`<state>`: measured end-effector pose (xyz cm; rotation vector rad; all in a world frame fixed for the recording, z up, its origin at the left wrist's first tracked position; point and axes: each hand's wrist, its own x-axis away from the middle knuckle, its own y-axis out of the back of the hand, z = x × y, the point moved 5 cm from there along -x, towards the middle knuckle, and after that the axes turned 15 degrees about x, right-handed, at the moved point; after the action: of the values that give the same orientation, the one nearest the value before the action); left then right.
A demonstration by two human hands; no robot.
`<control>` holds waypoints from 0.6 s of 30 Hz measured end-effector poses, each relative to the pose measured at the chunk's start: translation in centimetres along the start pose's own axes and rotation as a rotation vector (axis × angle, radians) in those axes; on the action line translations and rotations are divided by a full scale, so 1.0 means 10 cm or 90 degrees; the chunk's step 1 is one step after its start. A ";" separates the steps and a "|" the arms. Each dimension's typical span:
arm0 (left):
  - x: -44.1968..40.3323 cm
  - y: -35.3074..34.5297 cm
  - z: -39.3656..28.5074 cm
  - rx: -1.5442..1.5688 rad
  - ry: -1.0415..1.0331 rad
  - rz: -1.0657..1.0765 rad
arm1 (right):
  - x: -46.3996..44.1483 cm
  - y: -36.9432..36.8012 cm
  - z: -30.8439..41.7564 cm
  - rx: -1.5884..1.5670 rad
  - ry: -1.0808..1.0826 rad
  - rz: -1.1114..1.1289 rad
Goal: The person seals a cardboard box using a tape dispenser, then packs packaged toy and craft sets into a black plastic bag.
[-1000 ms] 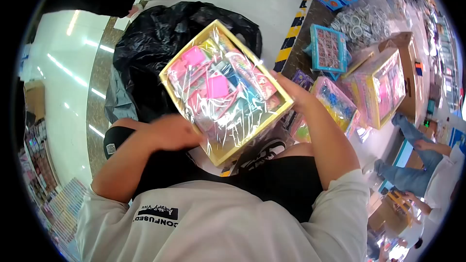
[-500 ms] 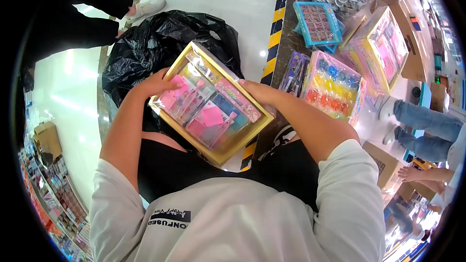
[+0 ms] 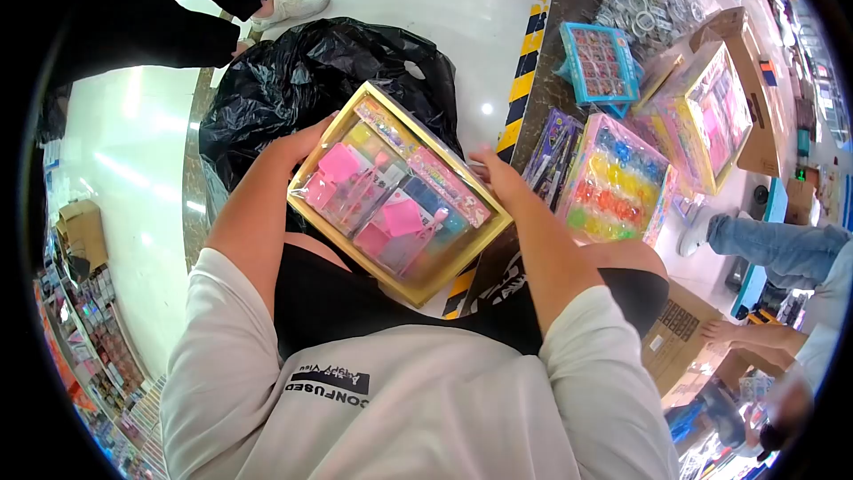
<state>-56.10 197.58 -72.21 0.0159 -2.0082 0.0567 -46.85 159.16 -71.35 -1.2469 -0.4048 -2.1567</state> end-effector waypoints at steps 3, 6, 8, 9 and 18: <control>-0.34 0.16 0.23 -0.026 -0.030 0.031 | -0.23 0.33 -0.64 -0.085 -0.068 -0.148; -0.67 0.18 0.43 0.124 -0.011 0.093 | -0.47 0.52 -1.45 -0.243 -0.070 -0.063; -0.38 -0.05 0.29 0.261 0.039 0.114 | -0.27 0.39 -1.70 -0.291 -0.149 0.009; -0.19 -0.13 0.19 0.300 0.076 0.118 | 0.04 0.18 -1.57 -0.284 -0.225 0.029; 0.13 -0.34 -0.12 0.332 0.045 0.149 | -0.18 -0.77 -1.82 -0.400 -0.240 0.126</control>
<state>-55.47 194.27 -70.41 0.1102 -1.8667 0.7176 -63.34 155.93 -81.95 -1.9553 0.2739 -1.9325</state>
